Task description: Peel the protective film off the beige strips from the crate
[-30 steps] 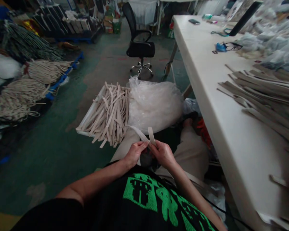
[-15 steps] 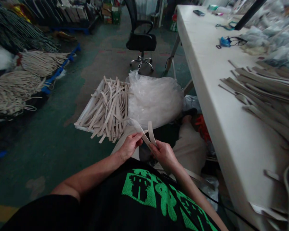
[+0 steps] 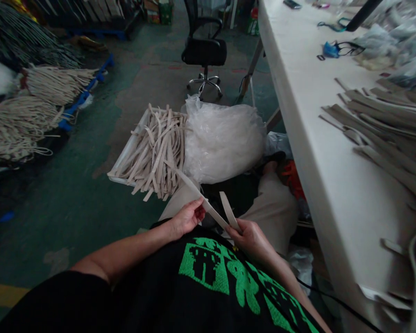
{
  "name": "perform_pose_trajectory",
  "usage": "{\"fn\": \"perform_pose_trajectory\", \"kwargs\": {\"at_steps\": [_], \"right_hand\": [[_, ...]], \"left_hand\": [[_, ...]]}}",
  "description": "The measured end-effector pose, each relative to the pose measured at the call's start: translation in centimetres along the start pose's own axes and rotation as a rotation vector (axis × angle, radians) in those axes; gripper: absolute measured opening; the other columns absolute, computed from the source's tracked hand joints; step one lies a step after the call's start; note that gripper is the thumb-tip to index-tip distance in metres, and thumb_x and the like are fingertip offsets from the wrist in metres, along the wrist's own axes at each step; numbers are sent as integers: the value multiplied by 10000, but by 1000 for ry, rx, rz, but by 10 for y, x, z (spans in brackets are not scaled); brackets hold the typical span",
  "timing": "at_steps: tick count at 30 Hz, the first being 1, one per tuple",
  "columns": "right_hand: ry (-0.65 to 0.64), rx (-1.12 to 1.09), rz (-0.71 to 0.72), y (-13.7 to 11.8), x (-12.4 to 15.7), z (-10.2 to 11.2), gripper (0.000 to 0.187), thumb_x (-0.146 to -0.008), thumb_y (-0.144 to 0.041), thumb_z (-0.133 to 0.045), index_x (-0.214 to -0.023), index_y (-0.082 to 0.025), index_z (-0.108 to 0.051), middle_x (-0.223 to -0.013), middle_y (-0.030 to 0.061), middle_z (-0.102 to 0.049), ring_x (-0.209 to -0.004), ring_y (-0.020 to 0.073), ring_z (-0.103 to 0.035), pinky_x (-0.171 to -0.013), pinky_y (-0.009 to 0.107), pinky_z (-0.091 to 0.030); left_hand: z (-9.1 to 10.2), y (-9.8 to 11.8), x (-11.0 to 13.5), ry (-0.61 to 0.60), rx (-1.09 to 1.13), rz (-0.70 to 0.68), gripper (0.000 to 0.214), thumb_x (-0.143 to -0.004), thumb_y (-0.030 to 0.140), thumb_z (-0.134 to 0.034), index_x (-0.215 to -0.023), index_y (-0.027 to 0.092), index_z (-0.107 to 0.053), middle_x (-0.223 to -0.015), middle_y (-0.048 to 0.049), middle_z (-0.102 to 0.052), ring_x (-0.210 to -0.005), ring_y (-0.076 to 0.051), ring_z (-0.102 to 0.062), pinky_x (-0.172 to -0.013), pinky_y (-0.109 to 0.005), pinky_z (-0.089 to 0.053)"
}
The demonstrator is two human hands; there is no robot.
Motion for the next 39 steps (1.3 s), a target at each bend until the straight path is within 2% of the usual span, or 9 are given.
{"fn": "perform_pose_trajectory", "kwargs": {"at_steps": [4, 9, 13, 20, 23, 26, 32, 36, 39], "right_hand": [[55, 17, 7, -4, -4, -5, 393, -877, -496, -492, -635, -186, -477, -573, -10, -439, -543, 116, -400, -484, 226, -264], [44, -58, 41, -11, -19, -12, 359, -867, -479, -483, -677, -178, -529, -587, 2, -502, -556, 129, -462, -485, 215, -291], [4, -33, 35, -6, -4, -3, 329, -861, -446, -489, -707, -170, -578, -571, -10, -485, -527, 116, -427, -472, 209, -273], [46, -173, 44, -1, 9, -2, 403, -865, -498, -535, -631, -173, -486, -556, -24, -449, -520, 91, -380, -473, 204, -267], [-59, -388, -42, 13, -6, -6, 444, -860, -568, -554, -697, -155, -570, -560, -11, -541, -491, 97, -453, -469, 201, -329], [-70, -653, -137, 17, -33, -9, 420, -915, -522, -539, -897, -121, -662, -698, 43, -678, -530, 114, -573, -501, 199, -423], [-214, -1099, -355, -34, -108, -19, 428, -1060, -294, -302, -925, -92, -655, -821, 130, -721, -624, 130, -653, -541, 206, -525], [-165, -1129, -293, -58, -133, -11, 359, -1042, -213, -324, -930, -95, -644, -624, 39, -618, -451, 75, -497, -436, 155, -439], [-74, -1107, -191, -56, -126, -1, 203, -992, -200, -457, -961, -115, -638, -532, -47, -507, -368, 43, -348, -353, 128, -292]], "left_hand": [[-1, -8, 2, -73, -89, 45, 185, -748, 195, -841, -738, 127, -670, -671, -32, -688, -544, -111, -633, -463, -187, -486], [-2, -5, 2, -83, -121, 0, 187, -740, 194, -847, -729, 123, -674, -617, -15, -662, -497, -92, -597, -450, -177, -467], [-3, -5, 11, -137, -146, -15, 220, -689, 211, -888, -746, 121, -695, -662, -20, -682, -546, -94, -611, -487, -179, -487], [-11, -16, 21, -261, -307, -23, 429, -505, 318, -980, -791, 102, -743, -693, -37, -683, -581, -90, -587, -545, -193, -456], [-11, -16, 22, -276, -397, -71, 457, -508, 383, -966, -807, 108, -757, -702, -41, -687, -593, -96, -576, -573, -214, -442], [-13, -17, 25, -388, -677, -85, 451, -542, 470, -926, -767, 113, -767, -665, -39, -683, -576, -103, -555, -577, -229, -413], [-18, -31, 18, -553, -1116, 27, 341, -606, 439, -854, -765, 145, -788, -654, -23, -697, -570, -129, -557, -566, -241, -395], [-13, -34, 12, -643, -1111, 90, 275, -636, 368, -846, -796, 153, -790, -721, -21, -724, -618, -132, -586, -605, -231, -424], [-8, -19, 6, -602, -821, 82, 378, -685, 387, -839, -979, 158, -774, -911, -69, -753, -765, -170, -665, -680, -236, -484]]}}
Point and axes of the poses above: each hand's wrist, its own x-axis away from the middle knuckle, its own z-axis out of the back of the hand, y = z × x, the point moved 2 cm from there along -x, towards the middle knuckle
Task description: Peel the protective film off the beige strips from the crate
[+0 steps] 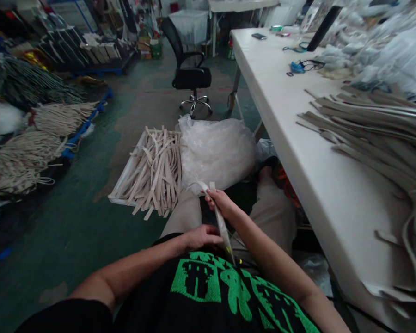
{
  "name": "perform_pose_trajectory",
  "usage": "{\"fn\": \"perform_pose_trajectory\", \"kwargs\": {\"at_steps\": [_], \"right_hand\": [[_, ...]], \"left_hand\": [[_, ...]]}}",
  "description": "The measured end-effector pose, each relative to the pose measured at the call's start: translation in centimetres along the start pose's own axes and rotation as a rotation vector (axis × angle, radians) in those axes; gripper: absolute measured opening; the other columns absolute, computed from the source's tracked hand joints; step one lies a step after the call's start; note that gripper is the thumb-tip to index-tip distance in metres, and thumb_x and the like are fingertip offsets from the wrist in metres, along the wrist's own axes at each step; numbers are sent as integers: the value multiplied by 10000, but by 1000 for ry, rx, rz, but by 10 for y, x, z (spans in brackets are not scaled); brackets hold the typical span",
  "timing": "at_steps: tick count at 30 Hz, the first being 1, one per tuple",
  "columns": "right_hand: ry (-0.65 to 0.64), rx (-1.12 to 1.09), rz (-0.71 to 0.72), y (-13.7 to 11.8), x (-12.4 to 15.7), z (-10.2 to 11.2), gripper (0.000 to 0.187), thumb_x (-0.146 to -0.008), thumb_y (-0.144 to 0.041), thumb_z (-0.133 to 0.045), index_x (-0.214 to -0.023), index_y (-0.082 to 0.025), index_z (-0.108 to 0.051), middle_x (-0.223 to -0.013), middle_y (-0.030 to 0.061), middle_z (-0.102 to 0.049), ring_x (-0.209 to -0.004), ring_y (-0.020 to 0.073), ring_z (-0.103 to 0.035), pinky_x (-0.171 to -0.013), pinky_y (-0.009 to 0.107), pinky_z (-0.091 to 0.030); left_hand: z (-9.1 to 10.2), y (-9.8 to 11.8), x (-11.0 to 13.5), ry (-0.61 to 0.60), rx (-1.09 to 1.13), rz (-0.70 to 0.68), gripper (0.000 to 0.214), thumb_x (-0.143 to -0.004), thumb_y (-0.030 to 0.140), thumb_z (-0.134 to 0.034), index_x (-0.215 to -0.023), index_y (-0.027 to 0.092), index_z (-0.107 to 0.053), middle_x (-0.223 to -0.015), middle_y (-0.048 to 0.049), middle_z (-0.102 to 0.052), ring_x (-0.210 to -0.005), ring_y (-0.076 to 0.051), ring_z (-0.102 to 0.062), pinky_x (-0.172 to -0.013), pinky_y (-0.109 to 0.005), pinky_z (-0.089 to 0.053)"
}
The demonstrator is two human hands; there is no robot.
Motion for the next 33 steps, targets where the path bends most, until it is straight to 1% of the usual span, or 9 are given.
{"fn": "perform_pose_trajectory", "kwargs": {"at_steps": [3, 7, 10, 13, 16, 22, 25, 29, 33], "right_hand": [[7, 148, 130, 8, 21, 15, 179, -933, -266, -572, -848, -121, -633, -503, -59, -492, -359, 35, -343, -345, 134, -247], [-63, 515, 228, 35, 49, 28, 330, -894, -462, -579, -842, -141, -633, -522, -56, -509, -370, 50, -374, -364, 164, -291], [-93, 597, 187, 55, 62, 34, 411, -892, -540, -531, -942, -145, -631, -552, -54, -528, -376, 56, -378, -375, 177, -296], [-96, 584, 104, 64, 63, 36, 435, -876, -579, -513, -883, -153, -600, -611, -22, -589, -407, 74, -449, -393, 190, -340], [-105, 546, 95, 60, 56, 29, 432, -863, -575, -519, -799, -153, -584, -657, 21, -641, -484, 101, -551, -448, 200, -401], [-13, 409, 281, 36, 37, -2, 472, -826, -624, -545, -813, -154, -591, -593, 5, -609, -435, 95, -521, -430, 198, -375], [63, 389, 359, 25, 34, -11, 458, -823, -631, -550, -838, -173, -580, -537, -29, -548, -380, 87, -454, -387, 197, -325], [132, 488, 489, 16, 32, -8, 449, -875, -611, -512, -710, -194, -545, -507, -22, -510, -377, 85, -417, -387, 206, -304], [114, 657, 544, 19, 34, 0, 443, -920, -557, -495, -661, -200, -532, -507, -17, -515, -410, 88, -425, -443, 213, -334]], "left_hand": [[30, 21, -3, 262, 405, -177, 438, -789, 491, -758, -1067, 155, -725, -1070, -117, -734, -877, -194, -699, -711, -255, -538], [69, 54, -16, 619, 644, -330, 290, -833, 413, -752, -803, 140, -658, -767, -49, -704, -616, -118, -644, -540, -202, -487], [83, 69, -22, 749, 674, -379, 268, -753, 298, -832, -713, 135, -622, -603, 16, -614, -487, -66, -533, -458, -169, -396], [83, 77, -21, 776, 612, -497, 349, -584, 298, -928, -694, 133, -640, -593, 30, -604, -505, -61, -518, -451, -168, -361], [73, 82, -16, 780, 486, -620, 450, -464, 394, -960, -687, 138, -665, -585, 37, -597, -523, -63, -510, -475, -177, -369], [52, 94, -5, 786, 316, -757, 429, -533, 481, -913, -644, 147, -668, -562, 42, -571, -525, -57, -478, -519, -188, -374], [41, 91, -1, 731, 225, -751, 408, -595, 496, -884, -655, 143, -689, -568, 29, -577, -532, -66, -468, -536, -203, -383], [28, 76, 4, 643, 147, -666, 390, -641, 481, -868, -690, 127, -711, -590, 15, -595, -554, -70, -465, -557, -209, -380], [34, 77, 7, 605, 253, -596, 456, -580, 525, -897, -730, 136, -711, -650, 1, -643, -596, -82, -546, -570, -197, -422]]}}
Point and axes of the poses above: each hand's wrist, its own x-axis away from the middle knuckle, its own z-axis out of the back of the hand, y = z × x, the point moved 2 cm from there along -x, towards the middle knuckle
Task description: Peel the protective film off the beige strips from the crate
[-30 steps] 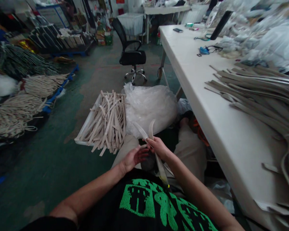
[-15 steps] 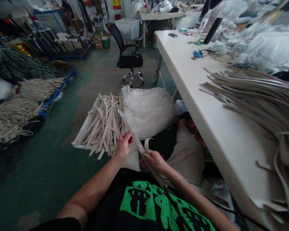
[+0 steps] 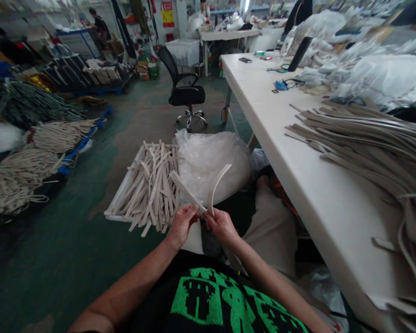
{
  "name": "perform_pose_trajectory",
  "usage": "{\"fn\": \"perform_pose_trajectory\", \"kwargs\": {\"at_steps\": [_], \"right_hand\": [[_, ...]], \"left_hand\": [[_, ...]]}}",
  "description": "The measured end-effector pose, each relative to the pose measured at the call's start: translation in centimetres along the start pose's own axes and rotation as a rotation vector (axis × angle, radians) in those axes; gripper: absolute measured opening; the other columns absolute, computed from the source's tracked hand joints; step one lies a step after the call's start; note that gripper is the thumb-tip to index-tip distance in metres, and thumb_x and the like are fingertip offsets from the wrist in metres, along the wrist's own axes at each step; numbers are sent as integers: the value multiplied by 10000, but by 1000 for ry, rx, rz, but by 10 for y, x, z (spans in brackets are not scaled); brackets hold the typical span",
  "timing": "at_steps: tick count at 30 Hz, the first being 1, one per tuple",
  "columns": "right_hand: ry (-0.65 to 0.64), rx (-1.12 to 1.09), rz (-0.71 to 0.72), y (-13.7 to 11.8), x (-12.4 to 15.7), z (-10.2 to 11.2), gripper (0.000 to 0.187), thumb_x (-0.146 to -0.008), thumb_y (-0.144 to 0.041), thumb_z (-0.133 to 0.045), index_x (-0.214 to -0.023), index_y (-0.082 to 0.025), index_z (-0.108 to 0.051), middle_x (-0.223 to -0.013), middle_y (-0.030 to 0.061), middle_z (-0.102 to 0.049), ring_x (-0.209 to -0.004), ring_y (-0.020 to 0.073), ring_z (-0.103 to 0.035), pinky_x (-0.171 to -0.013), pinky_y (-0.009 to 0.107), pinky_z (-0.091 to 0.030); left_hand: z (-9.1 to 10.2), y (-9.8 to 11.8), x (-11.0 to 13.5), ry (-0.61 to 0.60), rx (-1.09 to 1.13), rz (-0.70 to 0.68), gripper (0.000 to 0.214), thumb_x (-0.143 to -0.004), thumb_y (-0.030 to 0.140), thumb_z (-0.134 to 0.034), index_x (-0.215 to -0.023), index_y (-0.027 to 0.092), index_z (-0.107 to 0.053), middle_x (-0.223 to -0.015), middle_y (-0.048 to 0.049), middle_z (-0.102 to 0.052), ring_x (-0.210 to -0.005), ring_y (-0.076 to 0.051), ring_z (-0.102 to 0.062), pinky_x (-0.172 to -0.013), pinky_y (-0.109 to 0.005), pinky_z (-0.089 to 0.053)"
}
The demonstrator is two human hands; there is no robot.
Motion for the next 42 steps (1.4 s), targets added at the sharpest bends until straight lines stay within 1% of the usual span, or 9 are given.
{"fn": "perform_pose_trajectory", "kwargs": {"at_steps": [5, 11, 16, 19, 24, 29, 32, 38, 42], "right_hand": [[1, 21, -68, 9, 5, -2, 416, -921, -551, -489, -748, -188, -593, -520, -19, -535, -410, 93, -434, -441, 211, -333], [-92, -96, -34, -1, 6, -5, 449, -945, -597, -438, -836, -186, -582, -704, 17, -666, -445, 95, -533, -477, 209, -397], [10, 30, 11, -8, 1, 4, 405, -963, -537, -439, -764, -202, -552, -576, -11, -577, -425, 98, -482, -464, 211, -354], [-36, 107, 36, -4, 2, 6, 395, -967, -512, -446, -747, -206, -563, -572, -12, -579, -452, 105, -487, -487, 214, -357], [-59, 144, -7, 0, 5, 3, 364, -973, -462, -457, -741, -209, -580, -558, -20, -596, -455, 107, -494, -515, 214, -352], [-55, 199, 52, -3, 1, 0, 399, -980, -442, -466, -673, -200, -548, -551, -17, -584, -462, 96, -497, -528, 212, -348], [-89, 117, 14, -1, 0, -3, 409, -981, -490, -451, -715, -198, -558, -573, -19, -593, -438, 88, -498, -505, 206, -360], [-244, -262, -53, -8, 2, 0, 485, -930, -619, -472, -967, -163, -633, -757, 32, -688, -548, 118, -599, -514, 207, -441], [-287, -278, -111, 1, 10, 19, 503, -943, -554, -528, -1200, -143, -659, -886, 51, -716, -713, 134, -639, -579, 191, -465]], "left_hand": [[8, 11, -20, 157, 111, -43, 489, -482, 515, -937, -693, 150, -689, -606, 28, -618, -545, -62, -535, -503, -170, -389], [5, 7, -13, 116, -114, -183, 379, -659, 506, -849, -684, 149, -724, -613, 6, -630, -600, -96, -531, -611, -222, -436], [-4, -2, 6, -34, -258, -130, 343, -711, 483, -817, -696, 148, -743, -657, -16, -666, -629, -116, -543, -627, -241, -431], [-6, 2, 2, -80, -108, -53, 395, -670, 520, -841, -775, 148, -762, -733, -40, -713, -649, -135, -601, -632, -252, -469], [-2, 19, -18, 129, 162, -126, 480, -559, 505, -909, -855, 158, -760, -856, -51, -757, -724, -134, -666, -690, -241, -509], [-8, -4, 0, 46, 135, -23, 422, -611, 489, -887, -801, 138, -750, -809, -55, -749, -708, -152, -667, -686, -270, -530], [-11, -9, 8, 0, 115, -18, 402, -623, 464, -889, -807, 139, -740, -802, -43, -743, -711, -146, -663, -698, -262, -532], [-20, 15, -11, -14, 289, -14, 352, -754, 487, -787, -854, 161, -700, -776, -42, -727, -711, -161, -674, -682, -273, -550], [-7, 33, -37, 162, 289, -159, 267, -841, 402, -718, -755, 164, -631, -635, 2, -648, -584, -117, -621, -630, -237, -528]]}}
Point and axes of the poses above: each hand's wrist, its own x-axis away from the middle knuckle, its own z-axis out of the back of the hand, y = z × x, the point moved 2 cm from there along -x, towards the middle knuckle
